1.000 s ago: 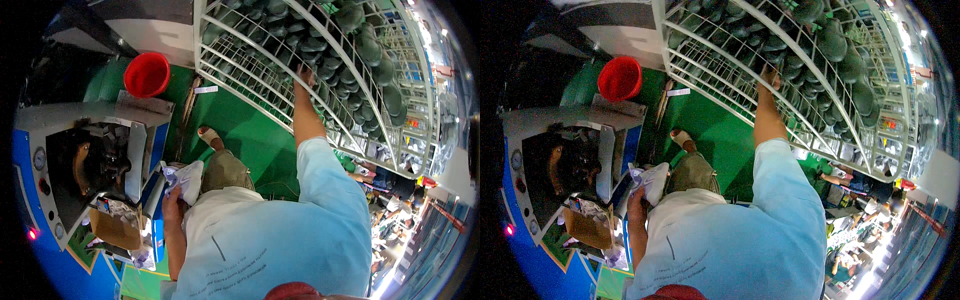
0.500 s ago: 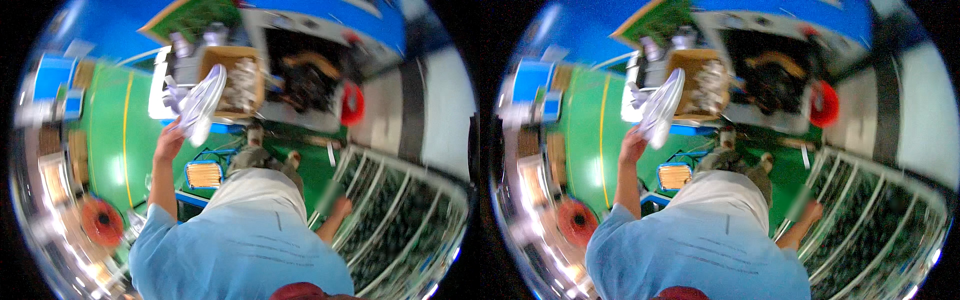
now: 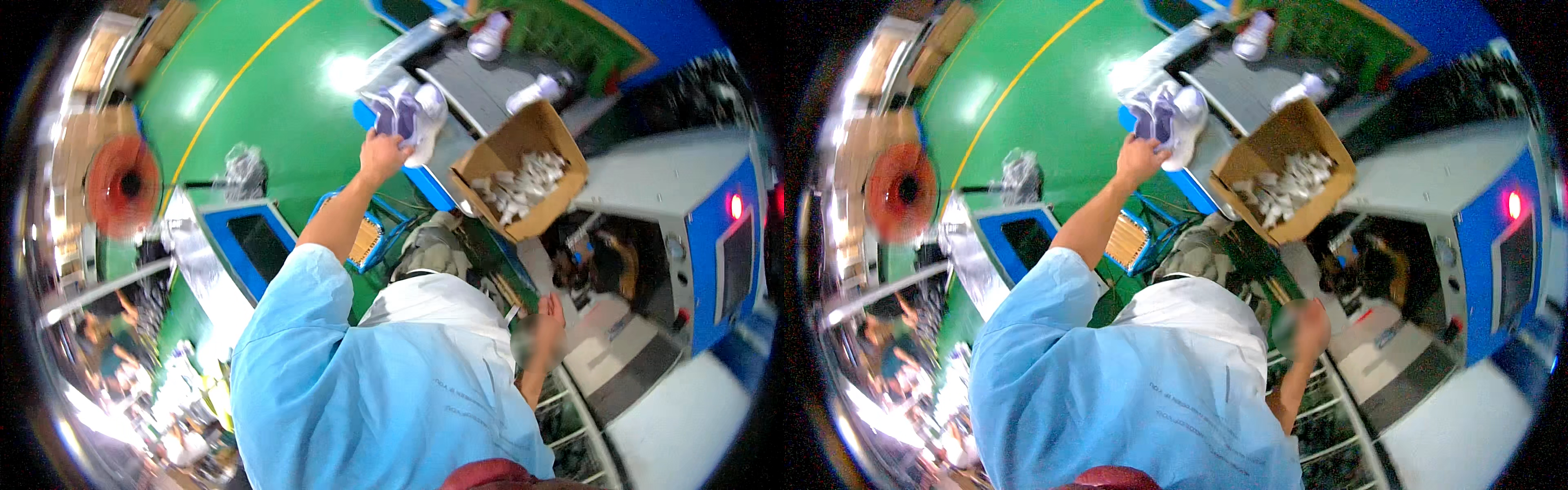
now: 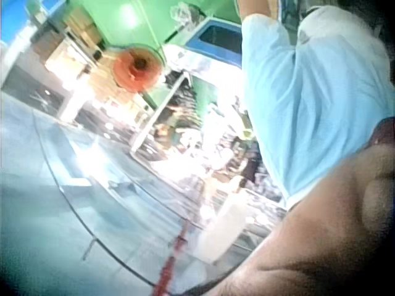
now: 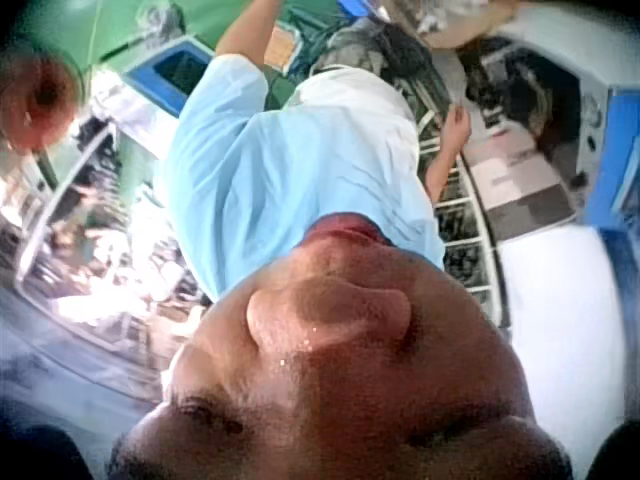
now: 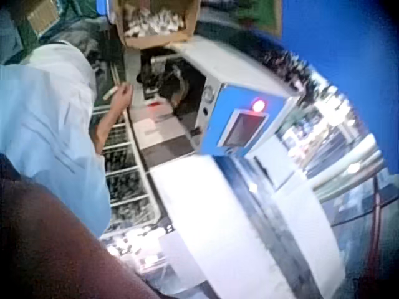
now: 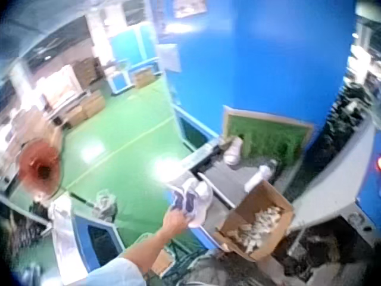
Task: The person processes multiple shoes by inserting a last into each shoe and then placing the shoe into a pressing machine. The person picks up a shoe, reaches for a last from a rack, fits the last inside the shoe, and operates a mechanical press to secure the shape.
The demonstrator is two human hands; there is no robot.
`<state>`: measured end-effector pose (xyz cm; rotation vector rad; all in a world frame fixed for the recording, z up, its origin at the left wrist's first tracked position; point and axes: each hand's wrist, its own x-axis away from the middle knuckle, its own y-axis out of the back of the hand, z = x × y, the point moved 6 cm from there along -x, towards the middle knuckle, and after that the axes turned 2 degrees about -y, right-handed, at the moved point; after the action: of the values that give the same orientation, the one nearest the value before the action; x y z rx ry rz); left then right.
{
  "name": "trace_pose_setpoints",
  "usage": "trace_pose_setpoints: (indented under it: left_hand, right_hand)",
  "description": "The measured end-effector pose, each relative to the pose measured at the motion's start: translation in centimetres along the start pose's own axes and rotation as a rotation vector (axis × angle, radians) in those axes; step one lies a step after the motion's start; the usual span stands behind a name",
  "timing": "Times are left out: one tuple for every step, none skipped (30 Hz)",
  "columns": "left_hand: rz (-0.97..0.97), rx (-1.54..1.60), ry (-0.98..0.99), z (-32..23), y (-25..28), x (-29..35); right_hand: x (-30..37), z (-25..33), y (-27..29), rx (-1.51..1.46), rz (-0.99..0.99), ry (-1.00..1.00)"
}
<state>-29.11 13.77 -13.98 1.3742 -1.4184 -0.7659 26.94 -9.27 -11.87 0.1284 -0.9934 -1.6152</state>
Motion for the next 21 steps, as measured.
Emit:
trace_pose_setpoints:
  left_hand:
    - [-0.015, 0.018, 0.003, 0.2, 1.0, 1.9]
    - [-0.048, 0.010, 0.084, 2.7, 2.8, 6.2]
    - [-0.062, 0.068, 0.114, 4.6, 4.1, 9.0]
    - [-0.069, 0.124, 0.155, 6.8, 5.1, 12.5]
    - [-0.015, 0.134, 0.175, 8.8, 6.2, 15.3]
    - [-0.060, 0.127, 0.211, 12.1, 6.4, 19.1]
    - [-0.039, 0.103, 0.302, 14.9, 6.8, 24.0]
    - [-0.028, 0.071, 0.374, 17.7, 8.0, 28.8]
    - [-0.087, 0.015, 0.432, 21.0, 8.4, 33.9]
    - [-0.143, -0.042, 0.486, 24.1, 9.1, 38.8]
    - [-0.223, -0.100, 0.670, 26.5, 9.9, 44.8]
    - [-0.312, -0.264, 0.725, 29.5, 11.4, 51.2]
    - [-0.559, -0.296, 0.749, 31.2, 13.4, 56.6]
    - [-0.677, -0.558, 1.015, 33.9, 17.8, 67.1]
    - [-0.496, -0.351, 1.759, 35.5, 15.7, 69.4]
    - [-0.659, -0.487, 1.959, 34.4, 15.9, 68.4]
    - [-0.871, -0.602, 2.131, 33.0, 16.1, 66.8]
    - [-1.059, 0.018, 2.048, 33.4, 16.3, 61.1]
    - [-0.863, -0.065, 1.740, 33.7, 15.6, 59.2]
    - [-0.704, -0.110, 1.395, 33.7, 14.5, 55.3]
    - [-0.720, -0.253, 1.085, 31.8, 12.9, 50.4]
  right_hand:
    - [-0.8, -2.9, 0.8, 0.036, -0.061, -0.036]
    - [-1.3, 0.7, 1.0, 0.354, -0.064, 0.245]
    - [-2.0, 1.4, 1.1, 0.206, -0.003, 0.149]
    - [-2.6, 2.5, 1.1, 0.063, 0.049, 0.049]
    - [-2.0, 6.3, 1.4, 0.169, 0.116, 0.013]
    - [-1.2, 11.2, 1.8, 0.235, 0.111, 0.103]
    - [-2.3, 10.6, 1.8, 0.159, 0.137, 0.171]
    - [-3.4, 10.2, 1.5, 0.060, 0.154, 0.236]
    - [-2.7, 12.5, 2.0, 0.130, 0.172, 0.247]
    - [-2.9, 13.1, 2.1, 0.135, 0.183, 0.270]
    - [-3.3, 13.7, 1.8, 0.165, 0.212, 0.324]
    - [-3.2, 14.1, 1.6, 0.180, 0.251, 0.368]
    - [-2.6, 15.2, 1.2, 0.193, 0.263, 0.373]
    - [-3.2, 14.8, 0.3, 0.159, 0.348, 0.387]
    - [-3.1, 14.5, -0.3, 0.191, 0.355, 0.465]
    - [-2.9, 14.5, -0.7, 0.212, 0.377, 0.524]
    - [-1.4, 16.4, -0.4, 0.311, 0.358, 0.615]
    - [-1.7, 16.7, 0.1, 0.319, 0.295, 0.594]
    - [-1.7, 17.9, 1.2, 0.232, 0.180, 0.750]
    - [-0.9, 19.7, 2.6, 0.150, 0.028, 0.880]
    - [-0.7, 22.0, 4.8, 0.157, -0.217, 0.970]
